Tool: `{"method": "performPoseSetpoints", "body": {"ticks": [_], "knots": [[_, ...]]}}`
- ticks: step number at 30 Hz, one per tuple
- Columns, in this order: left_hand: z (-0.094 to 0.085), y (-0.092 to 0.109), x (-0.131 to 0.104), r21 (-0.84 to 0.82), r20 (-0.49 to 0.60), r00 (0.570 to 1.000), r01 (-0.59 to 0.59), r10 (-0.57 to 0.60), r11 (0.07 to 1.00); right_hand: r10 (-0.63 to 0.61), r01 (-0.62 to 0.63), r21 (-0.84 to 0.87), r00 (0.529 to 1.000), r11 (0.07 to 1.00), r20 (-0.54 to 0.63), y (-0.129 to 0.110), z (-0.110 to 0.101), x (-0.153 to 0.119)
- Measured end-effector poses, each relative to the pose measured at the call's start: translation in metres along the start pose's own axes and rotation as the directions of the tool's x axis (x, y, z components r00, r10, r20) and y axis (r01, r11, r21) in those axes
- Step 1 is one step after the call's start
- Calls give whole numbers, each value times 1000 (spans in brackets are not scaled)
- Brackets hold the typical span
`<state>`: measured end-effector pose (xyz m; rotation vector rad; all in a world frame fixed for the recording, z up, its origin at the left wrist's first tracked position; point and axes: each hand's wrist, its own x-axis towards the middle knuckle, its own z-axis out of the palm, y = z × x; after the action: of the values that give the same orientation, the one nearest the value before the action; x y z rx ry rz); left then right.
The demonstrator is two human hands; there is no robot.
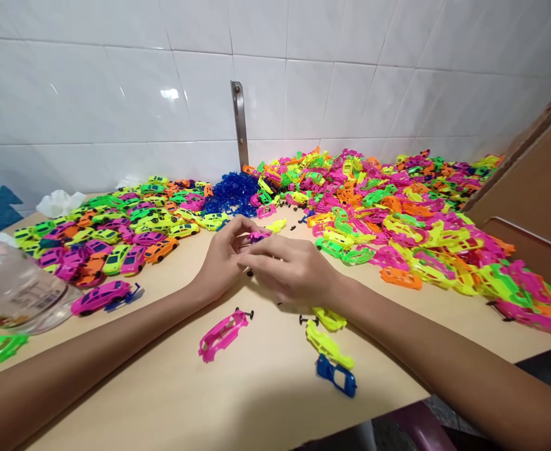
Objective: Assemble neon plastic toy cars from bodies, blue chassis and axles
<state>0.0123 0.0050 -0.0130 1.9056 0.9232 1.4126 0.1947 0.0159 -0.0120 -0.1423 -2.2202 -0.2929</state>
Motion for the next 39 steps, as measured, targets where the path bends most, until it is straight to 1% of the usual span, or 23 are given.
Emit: {"method": "performPoseSetpoints", "body": {"ticks": [2, 4, 8, 10, 12, 14, 16, 18, 20, 22, 23, 24, 26, 28, 30, 33, 36, 39], "knots": [[0, 1, -1, -80, 28, 1000, -4, 6, 997, -31, 34, -81, 999, 996, 34, -3, -1, 2], [1, 2, -2, -123, 20, 1000, -4, 6, 992, -74, 81, -153, 996, 985, 54, -4, -3, 4], [3, 4, -4, -98, -93, 995, -56, 47, 994, -197, 212, -279, 977, 937, 81, -3, -10, 6], [4, 5, -6, -79, -135, 988, -91, 79, 993, -224, 244, -304, 970, 921, 99, -4, -13, 6], [5, 4, -9, -75, -156, 983, -111, 98, 991, -240, 254, -289, 967, 923, 85, -5, -14, 6], [5, 2, -10, -71, -165, 981, -120, 107, 990, -247, 240, -251, 969, 938, 6, -5, -13, 5], [4, 0, -11, -46, -157, 981, -123, 114, 991, -185, 162, -189, 976, 969, -114, -4, -13, 5], [3, -1, -10, -20, -157, 980, -131, 126, 991, -39, 18, -106, 980, 994, -194, -1, -13, 4], [2, -2, -8, -51, -143, 983, -125, 117, 991, 120, -131, -36, 968, 991, -221, 4, -16, 2], [3, -1, -7, -127, -111, 991, -94, 80, 987, 227, -232, 6, 946, 973, -234, 10, -20, 1], [3, -1, -6, -161, -94, 994, -73, 58, 984, 262, -263, 29, 937, 964, -232, 13, -23, 0], [3, 0, -5, -184, -82, 996, -52, 37, 981, 286, -280, 58, 933, 958, -218, 16, -25, -1], [4, 1, -4, -203, -77, 997, -27, 12, 979, 304, -286, 125, 940, 950, -154, 19, -27, -1], [4, 1, -3, -210, -78, 997, -18, 2, 978, 282, -263, 194, 956, 945, -83, 21, -26, -2], [4, 2, -3, -208, -80, 997, -17, 0, 978, 261, -244, 247, 964, 938, -40, 22, -22, -4], [4, 2, -2, -189, -77, 997, -21, 6, 982, 267, -243, 294, 963, 925, -44, 22, -16, -5], [3, 3, -3, -156, -60, 998, -31, 22, 987, 269, -240, 294, 961, 925, -64, 21, -13, -6], [3, 3, -4, -147, -52, 998, -51, 43, 988, 300, -269, 289, 951, 919, -67, 19, -14, -6]]}}
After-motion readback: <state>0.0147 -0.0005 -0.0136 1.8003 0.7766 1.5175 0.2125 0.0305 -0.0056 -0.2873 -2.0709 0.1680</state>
